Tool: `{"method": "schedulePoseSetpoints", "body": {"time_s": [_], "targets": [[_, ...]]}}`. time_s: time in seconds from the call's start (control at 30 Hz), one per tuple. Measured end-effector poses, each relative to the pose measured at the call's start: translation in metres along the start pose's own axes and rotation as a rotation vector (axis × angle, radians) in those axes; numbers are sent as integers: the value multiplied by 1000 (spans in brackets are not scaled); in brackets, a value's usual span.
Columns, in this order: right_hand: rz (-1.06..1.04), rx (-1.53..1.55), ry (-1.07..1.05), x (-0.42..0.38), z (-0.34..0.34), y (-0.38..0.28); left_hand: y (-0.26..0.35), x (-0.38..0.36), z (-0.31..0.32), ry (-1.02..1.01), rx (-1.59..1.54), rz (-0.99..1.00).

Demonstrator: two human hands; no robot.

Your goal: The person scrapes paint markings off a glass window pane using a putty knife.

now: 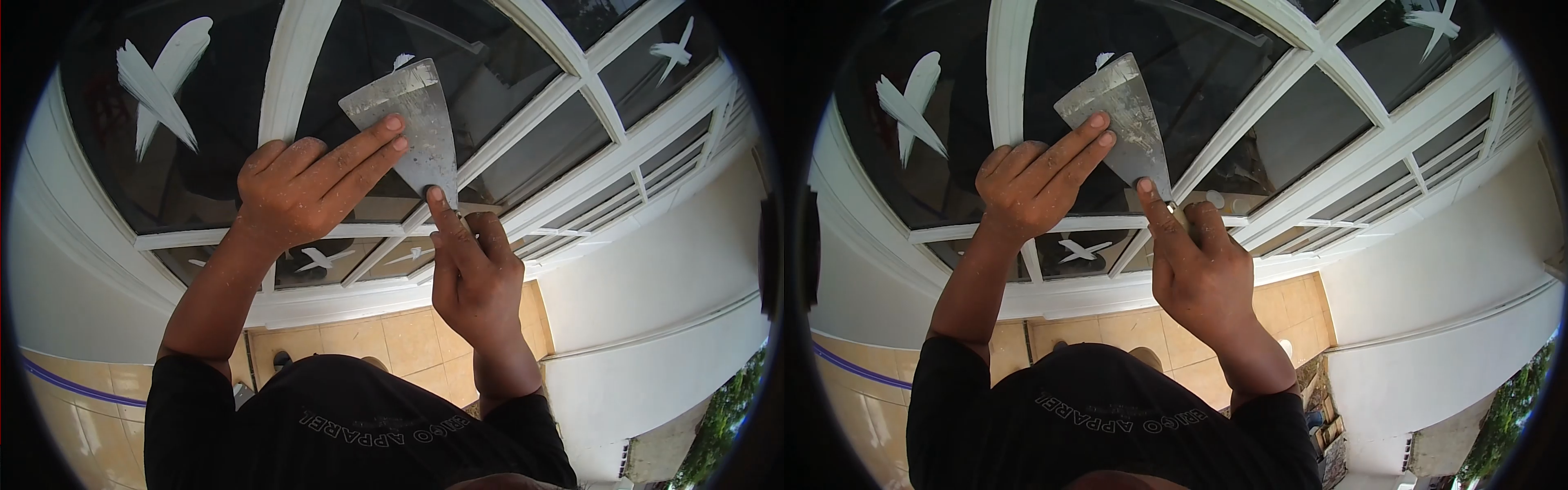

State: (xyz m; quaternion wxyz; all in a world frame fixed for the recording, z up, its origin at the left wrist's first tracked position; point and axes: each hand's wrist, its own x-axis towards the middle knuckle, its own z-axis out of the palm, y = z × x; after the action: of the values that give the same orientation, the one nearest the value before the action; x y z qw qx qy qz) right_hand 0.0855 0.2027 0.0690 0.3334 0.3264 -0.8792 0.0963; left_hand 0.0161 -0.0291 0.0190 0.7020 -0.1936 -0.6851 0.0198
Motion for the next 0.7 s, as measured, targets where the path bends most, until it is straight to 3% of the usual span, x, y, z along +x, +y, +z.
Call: {"method": "schedulePoseSetpoints", "body": {"time_s": [0.27,0.7], "targets": [[44,179,120,-10,43,-27,0,3,-4,15,-38,-25],[55,68,127,-5,16,-10,-3,1,-3,3,-27,13]]}}
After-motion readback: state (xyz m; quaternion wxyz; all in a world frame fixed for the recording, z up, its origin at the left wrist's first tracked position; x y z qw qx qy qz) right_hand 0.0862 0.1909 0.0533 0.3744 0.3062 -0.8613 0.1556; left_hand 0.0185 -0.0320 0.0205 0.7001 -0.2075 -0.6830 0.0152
